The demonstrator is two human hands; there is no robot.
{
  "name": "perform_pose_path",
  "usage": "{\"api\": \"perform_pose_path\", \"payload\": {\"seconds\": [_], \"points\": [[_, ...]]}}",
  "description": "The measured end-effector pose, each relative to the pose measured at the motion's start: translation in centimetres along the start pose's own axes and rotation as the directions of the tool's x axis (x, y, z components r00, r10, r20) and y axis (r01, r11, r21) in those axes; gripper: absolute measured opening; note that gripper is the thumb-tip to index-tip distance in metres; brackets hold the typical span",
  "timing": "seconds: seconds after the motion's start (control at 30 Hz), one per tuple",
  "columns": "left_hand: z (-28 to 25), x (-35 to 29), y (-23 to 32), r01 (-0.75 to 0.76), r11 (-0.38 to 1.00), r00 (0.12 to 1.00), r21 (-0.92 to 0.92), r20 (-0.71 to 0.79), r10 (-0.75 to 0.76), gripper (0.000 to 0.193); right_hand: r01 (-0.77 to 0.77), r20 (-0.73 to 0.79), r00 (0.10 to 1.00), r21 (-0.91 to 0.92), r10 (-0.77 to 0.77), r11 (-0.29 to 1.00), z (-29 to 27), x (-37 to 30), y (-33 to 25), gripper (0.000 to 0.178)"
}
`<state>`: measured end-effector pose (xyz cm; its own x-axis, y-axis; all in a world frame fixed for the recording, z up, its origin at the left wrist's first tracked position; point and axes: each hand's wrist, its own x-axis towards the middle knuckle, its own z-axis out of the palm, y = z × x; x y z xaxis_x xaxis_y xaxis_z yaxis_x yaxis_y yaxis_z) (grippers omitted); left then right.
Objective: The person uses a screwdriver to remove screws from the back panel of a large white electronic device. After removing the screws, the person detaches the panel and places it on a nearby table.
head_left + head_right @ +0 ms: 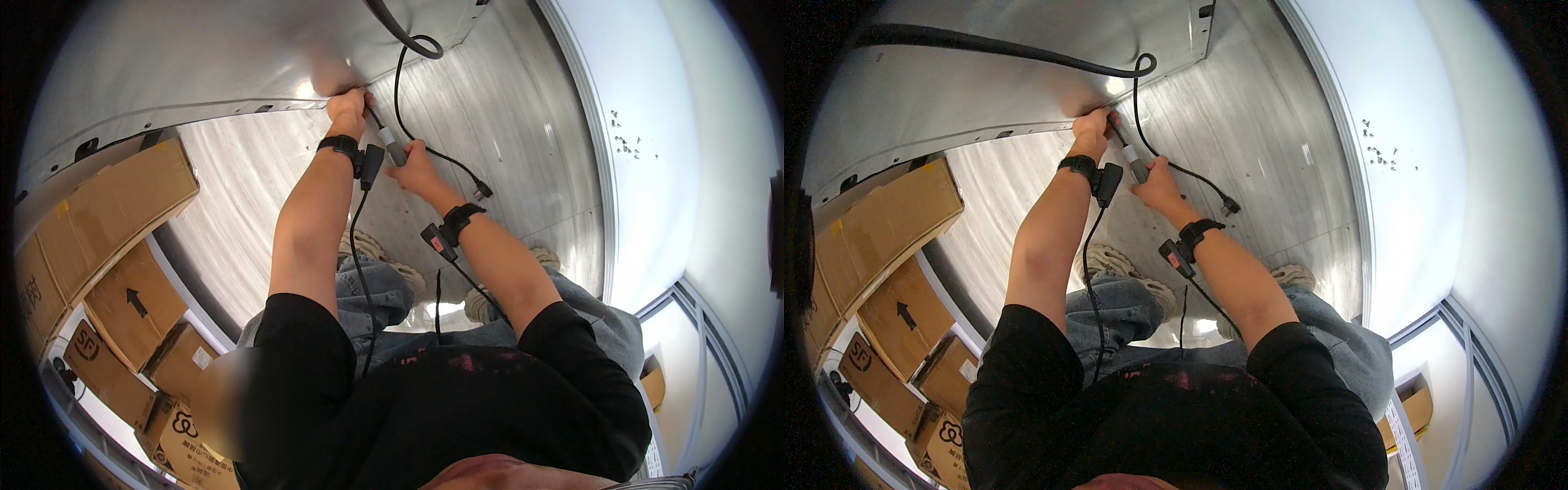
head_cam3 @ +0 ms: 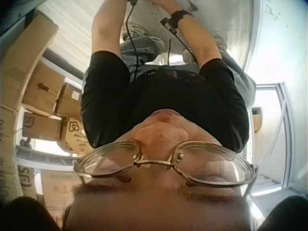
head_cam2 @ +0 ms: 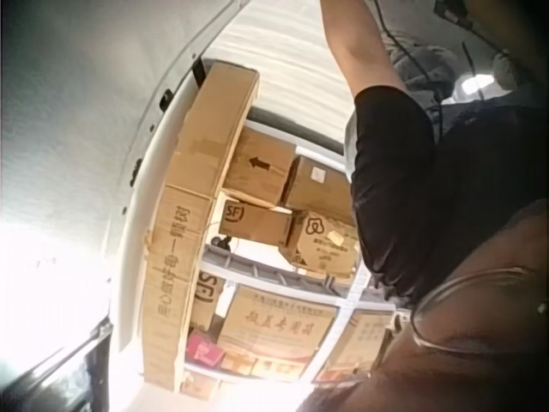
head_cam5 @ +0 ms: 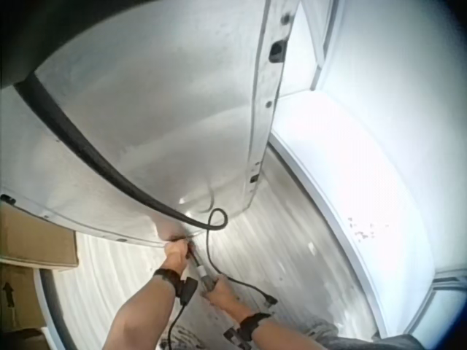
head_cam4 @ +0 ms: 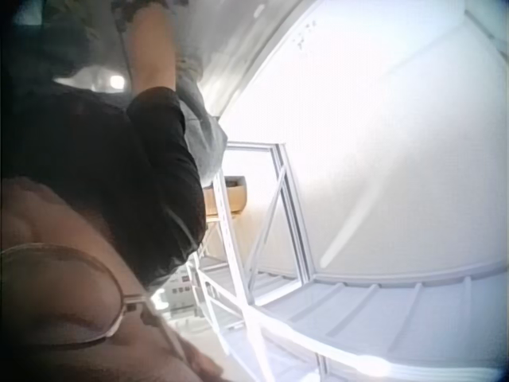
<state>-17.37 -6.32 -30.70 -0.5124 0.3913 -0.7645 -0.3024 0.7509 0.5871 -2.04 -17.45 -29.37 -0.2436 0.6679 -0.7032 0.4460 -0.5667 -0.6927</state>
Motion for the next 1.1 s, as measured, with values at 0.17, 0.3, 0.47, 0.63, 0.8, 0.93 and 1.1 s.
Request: {"api": "perform_pose_path", "payload": {"seconds": [0.17,0.3,0.47,0.63,0.8,0.93,1.1], "points": [[-0.3,1.0,-0.3,0.054,0.995,0.998,-0.078,-0.040,-0.058,0.008,0.093,-0.114,0.988,-0.098,-0.104,0.991,0.1,-1.4,-0.5,0.055],[-0.6,0.3,-0.3,0.040,0.998,0.999,0.045,-0.023,-0.039,0.008,0.146,-0.132,0.977,-0.154,-0.167,0.977,0.6,-1.7,0.4,0.051],[-1.1,-0.2,-0.6,0.063,0.996,0.998,0.056,0.004,-0.063,0.008,0.124,-0.078,0.988,-0.142,-0.136,0.982,0.0,-1.3,1.0,0.048],[-1.1,-0.4,-0.5,0.105,0.989,0.994,0.107,0.008,-0.107,0.011,-0.084,0.034,0.996,0.137,0.080,0.987,-1.4,-1.1,0.5,0.048],[-1.7,-0.3,-0.9,0.130,0.980,0.990,0.148,0.041,-0.138,0.012,-0.114,0.038,0.993,0.150,0.110,0.982,-2.1,-1.3,0.9,0.046],[-2.0,-1.5,-1.6,0.120,0.979,0.990,0.164,0.056,-0.131,0.011,-0.101,0.037,0.995,0.137,0.097,0.985,-2.5,-1.3,2.2,0.042],[-2.2,-2.4,-2.2,0.129,0.971,0.988,0.200,0.058,-0.143,0.012,-0.015,-0.013,1.000,-0.007,0.015,1.000,-3.3,-1.5,3.5,0.040]]}}
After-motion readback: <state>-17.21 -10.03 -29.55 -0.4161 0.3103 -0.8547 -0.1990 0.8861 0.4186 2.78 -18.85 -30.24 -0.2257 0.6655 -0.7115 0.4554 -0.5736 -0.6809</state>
